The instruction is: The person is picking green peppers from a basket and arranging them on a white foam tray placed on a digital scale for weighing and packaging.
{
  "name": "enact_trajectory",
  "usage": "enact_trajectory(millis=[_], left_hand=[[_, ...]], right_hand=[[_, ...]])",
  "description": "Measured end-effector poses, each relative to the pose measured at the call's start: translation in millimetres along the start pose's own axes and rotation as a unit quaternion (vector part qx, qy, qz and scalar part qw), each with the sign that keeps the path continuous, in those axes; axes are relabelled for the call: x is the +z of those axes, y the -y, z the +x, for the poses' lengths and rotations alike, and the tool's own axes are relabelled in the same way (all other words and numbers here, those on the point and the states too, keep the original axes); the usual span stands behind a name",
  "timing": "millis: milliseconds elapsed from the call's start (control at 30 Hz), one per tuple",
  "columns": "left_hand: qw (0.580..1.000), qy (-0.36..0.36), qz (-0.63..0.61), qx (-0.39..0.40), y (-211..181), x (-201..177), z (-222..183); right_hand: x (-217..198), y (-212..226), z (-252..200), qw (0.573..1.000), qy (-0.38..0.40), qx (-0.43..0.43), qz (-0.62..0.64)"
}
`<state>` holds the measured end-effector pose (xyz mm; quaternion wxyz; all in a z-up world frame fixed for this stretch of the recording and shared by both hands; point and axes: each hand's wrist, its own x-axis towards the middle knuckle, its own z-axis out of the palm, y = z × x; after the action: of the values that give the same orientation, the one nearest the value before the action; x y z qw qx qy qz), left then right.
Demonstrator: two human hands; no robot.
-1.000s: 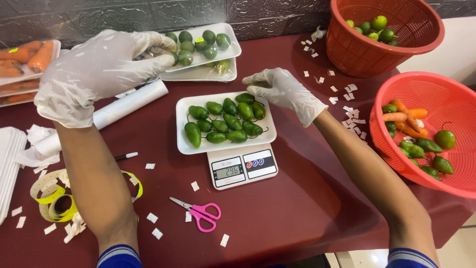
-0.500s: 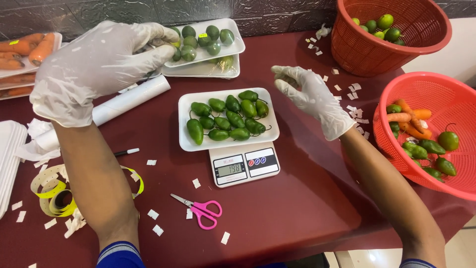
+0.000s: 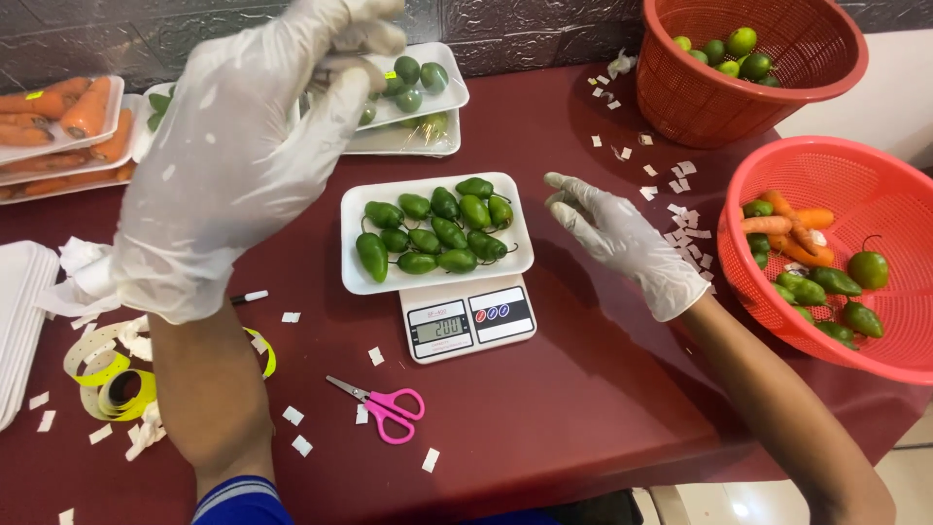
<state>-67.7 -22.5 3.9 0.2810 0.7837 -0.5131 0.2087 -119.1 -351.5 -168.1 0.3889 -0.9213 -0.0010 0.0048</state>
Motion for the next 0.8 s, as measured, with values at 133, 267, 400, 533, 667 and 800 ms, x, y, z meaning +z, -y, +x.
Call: enact_trajectory(millis=[133, 267, 400, 533, 667, 800], left_hand=[[0.999, -0.047, 0.006, 0.008, 5, 8, 6], [0.99, 0.013, 0.083, -0.11, 37, 32, -9], [0.972, 0.044, 0.073, -0.221, 78, 73, -61], [0.932, 0.002, -0.119, -0.343, 113, 117, -129], [0.828, 0.037, -0.248, -0.501, 113, 143, -146], [0.725, -0.008, -0.375, -0.577, 93, 146, -139]], right_hand=[[3, 7, -7, 0.998, 0.042, 0.045, -0.004], [11, 1, -3, 0.993, 0.096, 0.044, -0.054], [27, -15, -5, 0.993, 0.102, 0.054, 0.004], [34, -18, -5, 0.991, 0.079, 0.048, 0.096], [50, -29, 2, 0.978, 0.056, 0.029, 0.198], [55, -31, 3, 0.97, 0.039, 0.025, 0.237]])
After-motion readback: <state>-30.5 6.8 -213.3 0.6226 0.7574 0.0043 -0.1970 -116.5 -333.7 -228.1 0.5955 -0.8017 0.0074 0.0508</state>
